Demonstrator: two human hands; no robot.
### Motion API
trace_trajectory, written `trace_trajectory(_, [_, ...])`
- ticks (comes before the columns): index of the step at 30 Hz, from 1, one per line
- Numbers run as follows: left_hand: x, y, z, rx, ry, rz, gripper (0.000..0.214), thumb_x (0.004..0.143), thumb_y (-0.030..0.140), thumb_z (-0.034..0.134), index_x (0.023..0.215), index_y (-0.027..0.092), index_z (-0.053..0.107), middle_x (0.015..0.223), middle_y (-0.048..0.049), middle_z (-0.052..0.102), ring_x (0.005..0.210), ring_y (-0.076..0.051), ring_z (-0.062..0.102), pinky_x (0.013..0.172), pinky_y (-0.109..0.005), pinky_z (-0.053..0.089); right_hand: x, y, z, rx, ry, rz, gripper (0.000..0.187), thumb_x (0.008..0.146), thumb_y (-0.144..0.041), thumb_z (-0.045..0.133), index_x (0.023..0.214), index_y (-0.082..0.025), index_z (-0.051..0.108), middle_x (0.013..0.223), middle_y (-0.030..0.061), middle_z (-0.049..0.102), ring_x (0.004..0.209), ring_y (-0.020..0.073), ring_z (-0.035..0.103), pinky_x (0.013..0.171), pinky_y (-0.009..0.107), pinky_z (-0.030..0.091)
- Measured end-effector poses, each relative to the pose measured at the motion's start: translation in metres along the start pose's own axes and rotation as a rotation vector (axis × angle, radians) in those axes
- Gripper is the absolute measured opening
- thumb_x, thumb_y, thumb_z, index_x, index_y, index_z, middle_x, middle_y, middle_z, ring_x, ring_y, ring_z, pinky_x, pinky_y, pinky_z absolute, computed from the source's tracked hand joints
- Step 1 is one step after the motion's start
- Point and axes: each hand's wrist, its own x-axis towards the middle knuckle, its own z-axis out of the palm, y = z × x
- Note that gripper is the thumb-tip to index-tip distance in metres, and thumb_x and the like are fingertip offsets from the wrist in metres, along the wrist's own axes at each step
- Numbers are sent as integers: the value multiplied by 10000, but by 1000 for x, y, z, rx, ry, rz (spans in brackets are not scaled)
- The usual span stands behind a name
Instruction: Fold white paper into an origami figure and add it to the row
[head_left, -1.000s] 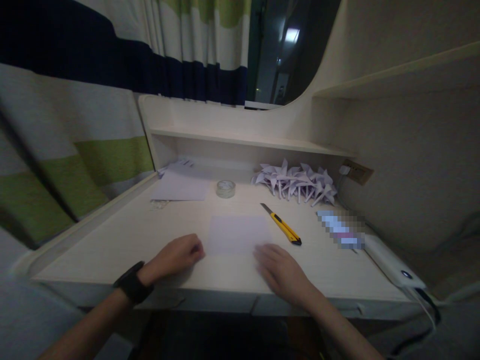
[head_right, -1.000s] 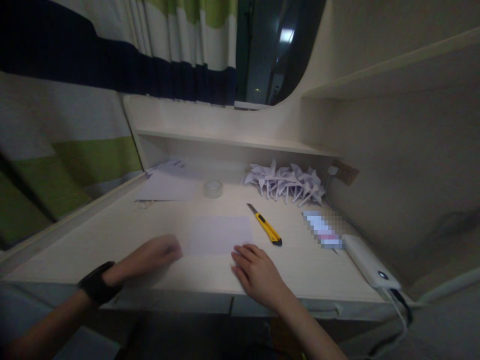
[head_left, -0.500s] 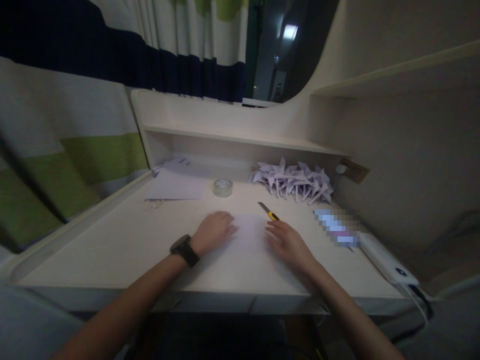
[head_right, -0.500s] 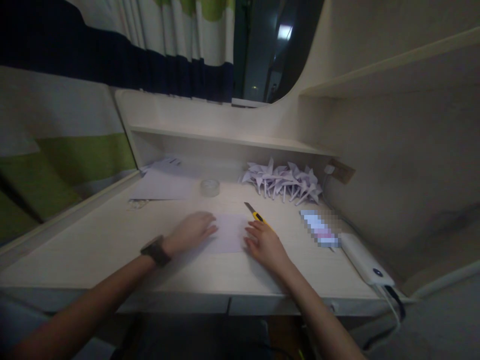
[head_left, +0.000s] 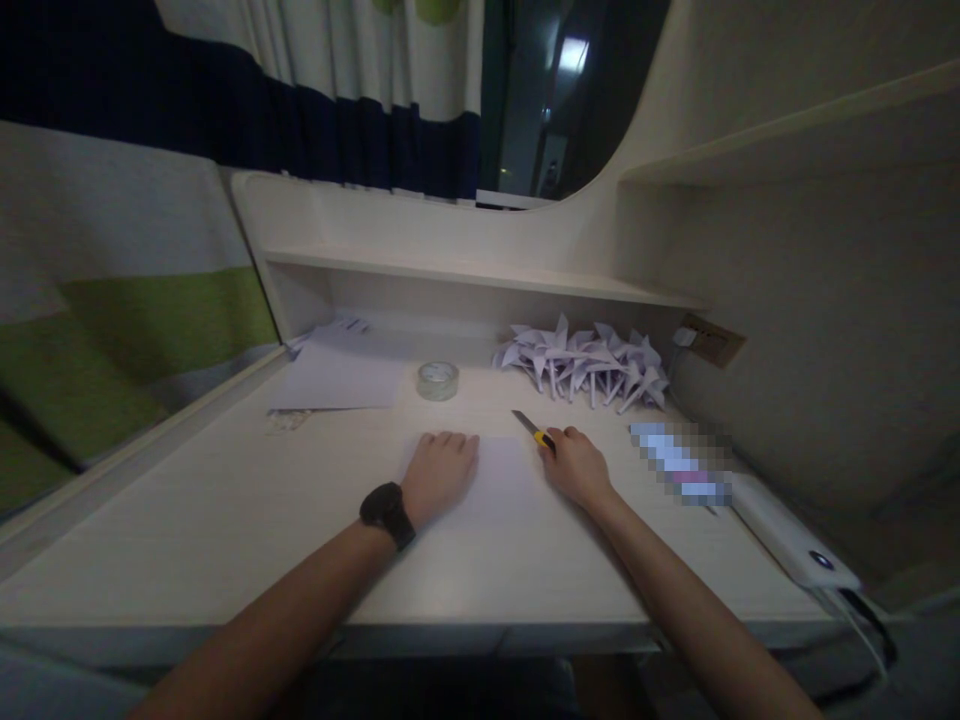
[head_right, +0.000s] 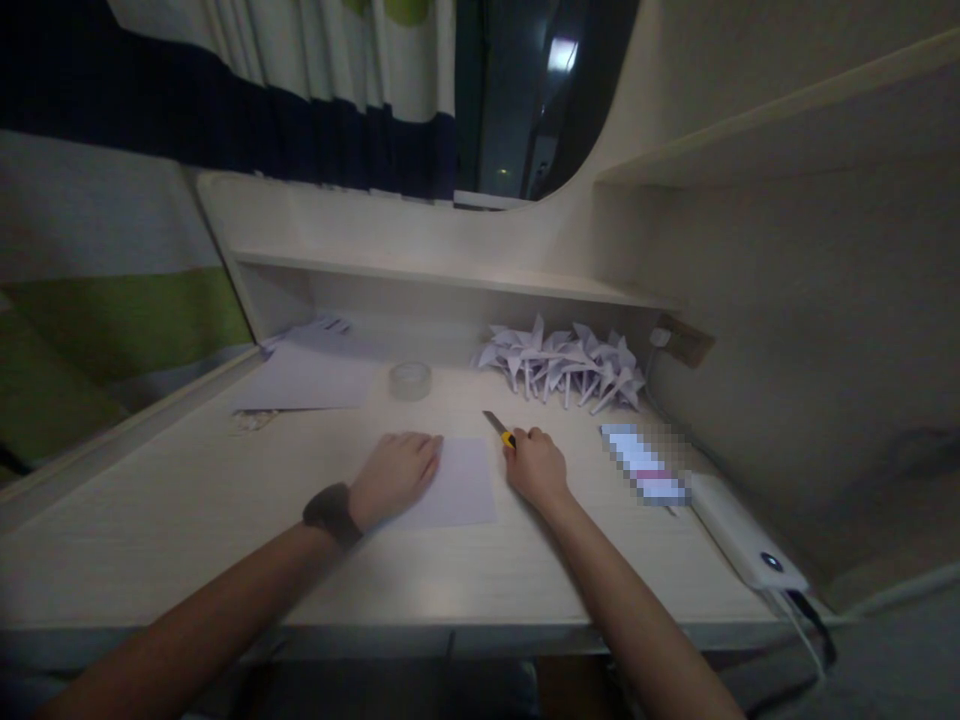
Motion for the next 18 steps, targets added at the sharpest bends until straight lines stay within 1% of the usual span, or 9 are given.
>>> trace_trajectory(5, [0,-1,1,19,28,-34,343,956,308,377,1243,179,514,1027,-127,619,952,-283,561,795,-429,354,1,2,0,78,55,43,310,932,-303,452,1180,-156,568,1035,149,609,909,267,615,773,333,433])
trace_trajectory(7, [-1,-2,1,14,20,-28,342,963,322,361,1229,179,522,1014,-126,624,955,-283,559,800,-430,348,4,5,-4,209,85,85,327,938,-291,443,1205,-138,555,1063,162,610,899,258,619,778,335,441])
trace_trajectory(8, [-1,-2,1,13,16,-22,332,966,321,354,1205,179,535,1001,-124,628,956,-282,558,803,-430,346,6,6,-6,323,80,107,317,941,-292,442,1184,-132,568,1049,156,622,890,248,620,775,328,446])
trace_trajectory(9, [-1,-2,1,15,13,-18,319,967,319,351,1172,178,550,988,-123,630,952,-281,557,804,-430,344,8,8,-9,471,56,134,300,942,-305,445,1132,-127,594,1003,141,640,866,235,620,757,316,453])
trace_trajectory(11, [-2,-1,0,19,13,-19,300,968,316,344,1086,174,580,964,-122,630,936,-279,555,800,-430,345,10,11,-13,835,-64,204,281,926,-363,479,954,-132,637,828,90,654,730,198,607,647,285,460])
trace_trajectory(13, [-2,0,0,17,22,-21,295,967,315,340,1018,170,592,951,-124,627,925,-280,551,797,-432,348,9,13,-16,1172,-223,279,245,854,-382,590,798,-145,619,645,29,599,548,148,535,501,254,411])
trace_trajectory(14, [-2,0,-1,15,27,-21,291,965,313,343,999,169,594,951,-125,626,922,-280,548,796,-434,351,8,12,-17,1299,-289,300,216,802,-352,653,752,-147,603,587,4,563,490,124,490,454,240,377])
trace_trajectory(16, [-2,0,0,5,34,-26,277,959,308,354,985,171,593,958,-126,625,924,-282,545,797,-438,357,6,10,-17,1448,-350,334,182,711,-256,727,695,-149,580,521,-32,509,432,88,427,407,220,330])
trace_trajectory(18, [-2,-1,0,-8,34,-39,264,955,304,365,978,174,593,965,-125,626,931,-280,543,802,-440,365,6,7,-17,1490,-324,379,168,690,-205,723,656,-153,567,496,-42,490,414,75,413,386,205,319])
